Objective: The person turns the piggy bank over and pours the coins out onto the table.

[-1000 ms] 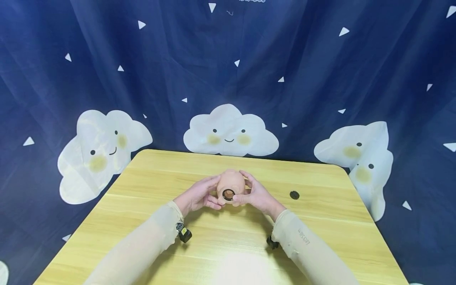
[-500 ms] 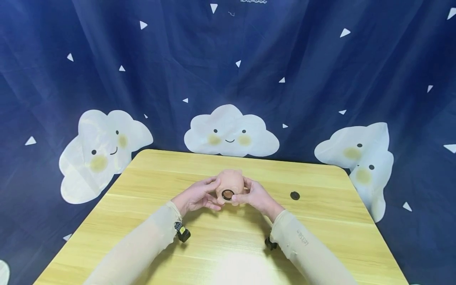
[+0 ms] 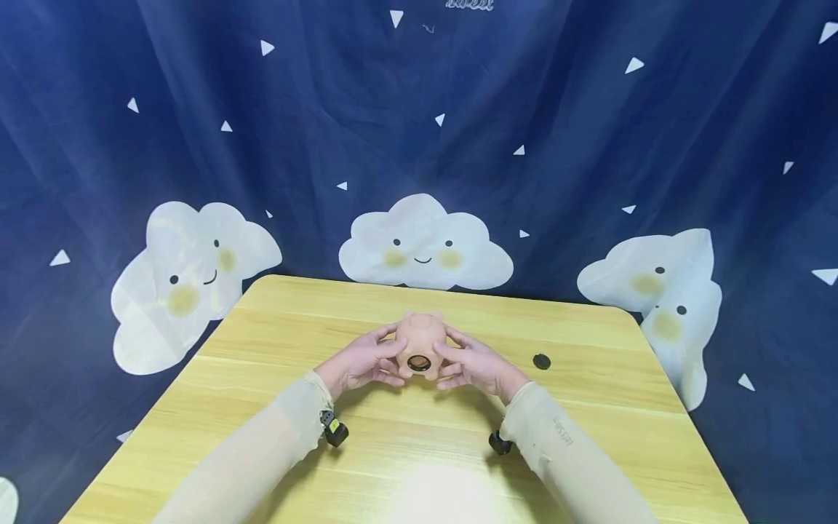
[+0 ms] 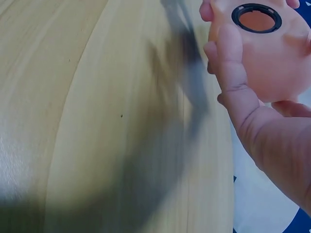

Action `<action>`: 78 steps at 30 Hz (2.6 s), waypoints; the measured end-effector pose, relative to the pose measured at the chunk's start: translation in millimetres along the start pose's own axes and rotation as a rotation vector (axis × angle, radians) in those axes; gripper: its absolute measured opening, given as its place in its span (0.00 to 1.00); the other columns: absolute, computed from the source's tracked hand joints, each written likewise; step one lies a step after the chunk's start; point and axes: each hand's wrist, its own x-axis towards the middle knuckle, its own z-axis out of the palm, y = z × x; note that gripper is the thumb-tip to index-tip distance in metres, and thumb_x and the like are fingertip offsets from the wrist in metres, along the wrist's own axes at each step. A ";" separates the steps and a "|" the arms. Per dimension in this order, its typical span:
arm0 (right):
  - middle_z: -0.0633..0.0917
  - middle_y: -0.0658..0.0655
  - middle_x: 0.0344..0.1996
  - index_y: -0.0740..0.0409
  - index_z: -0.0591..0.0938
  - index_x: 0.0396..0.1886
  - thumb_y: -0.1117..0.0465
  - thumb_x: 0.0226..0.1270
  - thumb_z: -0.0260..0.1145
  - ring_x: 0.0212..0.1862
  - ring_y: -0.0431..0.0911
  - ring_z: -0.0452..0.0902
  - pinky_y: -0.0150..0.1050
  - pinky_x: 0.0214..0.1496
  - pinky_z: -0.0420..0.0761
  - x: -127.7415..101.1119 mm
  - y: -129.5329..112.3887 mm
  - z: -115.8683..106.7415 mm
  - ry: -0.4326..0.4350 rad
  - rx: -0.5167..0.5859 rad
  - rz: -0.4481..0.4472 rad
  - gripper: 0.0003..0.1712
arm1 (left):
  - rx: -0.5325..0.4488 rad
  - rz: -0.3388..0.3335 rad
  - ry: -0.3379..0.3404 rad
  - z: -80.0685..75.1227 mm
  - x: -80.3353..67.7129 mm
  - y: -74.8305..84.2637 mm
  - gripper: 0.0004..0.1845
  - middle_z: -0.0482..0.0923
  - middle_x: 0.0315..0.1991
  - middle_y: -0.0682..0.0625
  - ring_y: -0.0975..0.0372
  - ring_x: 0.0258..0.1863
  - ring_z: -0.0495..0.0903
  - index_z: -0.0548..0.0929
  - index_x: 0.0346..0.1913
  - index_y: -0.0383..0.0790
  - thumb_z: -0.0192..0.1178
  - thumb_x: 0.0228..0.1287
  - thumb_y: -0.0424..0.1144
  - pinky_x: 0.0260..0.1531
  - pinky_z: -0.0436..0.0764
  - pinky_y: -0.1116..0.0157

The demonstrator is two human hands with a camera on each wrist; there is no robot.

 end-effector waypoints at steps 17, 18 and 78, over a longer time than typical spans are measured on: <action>0.56 0.73 0.84 0.40 0.41 0.90 0.62 0.74 0.72 0.65 0.73 0.80 0.66 0.65 0.85 2.1 6.5 6.5 0.049 -0.042 -0.153 0.61 | 0.303 0.079 0.041 -1.0 -1.6 10.2 0.50 0.66 0.79 0.29 0.47 0.59 0.87 0.55 0.87 0.52 0.74 0.70 0.40 0.54 0.88 0.53; 0.55 0.73 0.84 0.41 0.41 0.90 0.62 0.74 0.73 0.65 0.73 0.81 0.65 0.64 0.85 2.3 7.2 6.3 0.058 -0.047 -0.158 0.61 | 0.307 0.078 0.040 -0.8 -1.3 11.0 0.51 0.66 0.79 0.30 0.47 0.57 0.88 0.55 0.87 0.52 0.74 0.69 0.40 0.52 0.89 0.55; 0.78 0.75 0.68 0.66 0.44 0.87 0.57 0.84 0.61 0.55 0.47 0.88 0.42 0.66 0.87 7.0 7.2 13.8 0.139 0.011 -0.096 0.48 | -0.011 0.121 0.154 18.7 -0.8 2.0 0.42 0.65 0.81 0.36 0.52 0.40 0.86 0.59 0.86 0.55 0.67 0.74 0.42 0.52 0.90 0.40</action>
